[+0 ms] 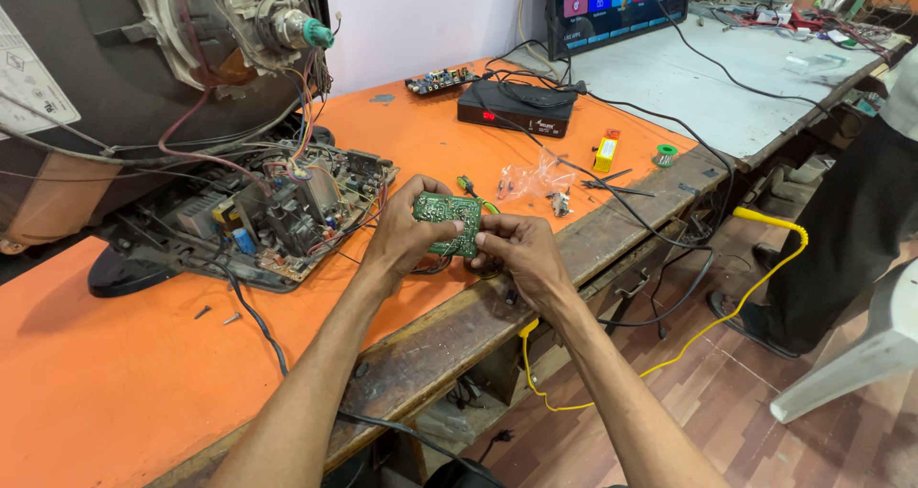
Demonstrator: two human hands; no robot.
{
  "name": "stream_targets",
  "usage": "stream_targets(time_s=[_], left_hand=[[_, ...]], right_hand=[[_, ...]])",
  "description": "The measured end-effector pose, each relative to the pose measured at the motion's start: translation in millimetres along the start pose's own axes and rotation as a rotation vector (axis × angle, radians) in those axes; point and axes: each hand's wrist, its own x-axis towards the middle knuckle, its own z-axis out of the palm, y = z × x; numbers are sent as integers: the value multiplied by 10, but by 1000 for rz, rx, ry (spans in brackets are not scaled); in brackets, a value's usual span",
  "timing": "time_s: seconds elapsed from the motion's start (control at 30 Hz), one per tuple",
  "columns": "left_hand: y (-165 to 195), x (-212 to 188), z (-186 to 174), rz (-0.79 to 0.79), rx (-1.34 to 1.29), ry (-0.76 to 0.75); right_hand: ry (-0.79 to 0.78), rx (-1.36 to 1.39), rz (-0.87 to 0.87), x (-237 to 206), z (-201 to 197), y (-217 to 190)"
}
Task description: The person solders components on a green circuit board at a repair bench, holding the board steady with one hand while applying a soldering iron with the other. They feed solder wire from a spool, reposition the board, and continue soldering joints throughout the episode.
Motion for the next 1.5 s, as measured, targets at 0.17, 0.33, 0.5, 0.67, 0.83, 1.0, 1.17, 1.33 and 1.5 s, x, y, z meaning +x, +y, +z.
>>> stream_targets(time_s=[0.17,0.33,0.5,0.67,0.83,1.0,1.17,1.33,1.5], left_hand=[[-5,-18,-34,6,51,1],[-15,-8,-32,55,58,-8],[-32,-4,-47,49,8,-33],[-67,-3,-45,111,52,-6],[-112,26,-35,168,124,43],[-164,59,-6,191,202,103],[-180,46,-1,167,223,132],[-136,23,17,121,246,154],[-89,-19,60,153,253,187]], right_hand=[[11,28,23,-3,10,40],[7,36,18,4,8,44],[11,31,3,-5,22,42],[15,14,20,0,36,35],[0,19,17,-2,39,28],[1,12,13,-6,37,21],[9,9,25,-23,58,28],[46,-19,46,-9,64,32],[65,-14,38,28,74,59]])
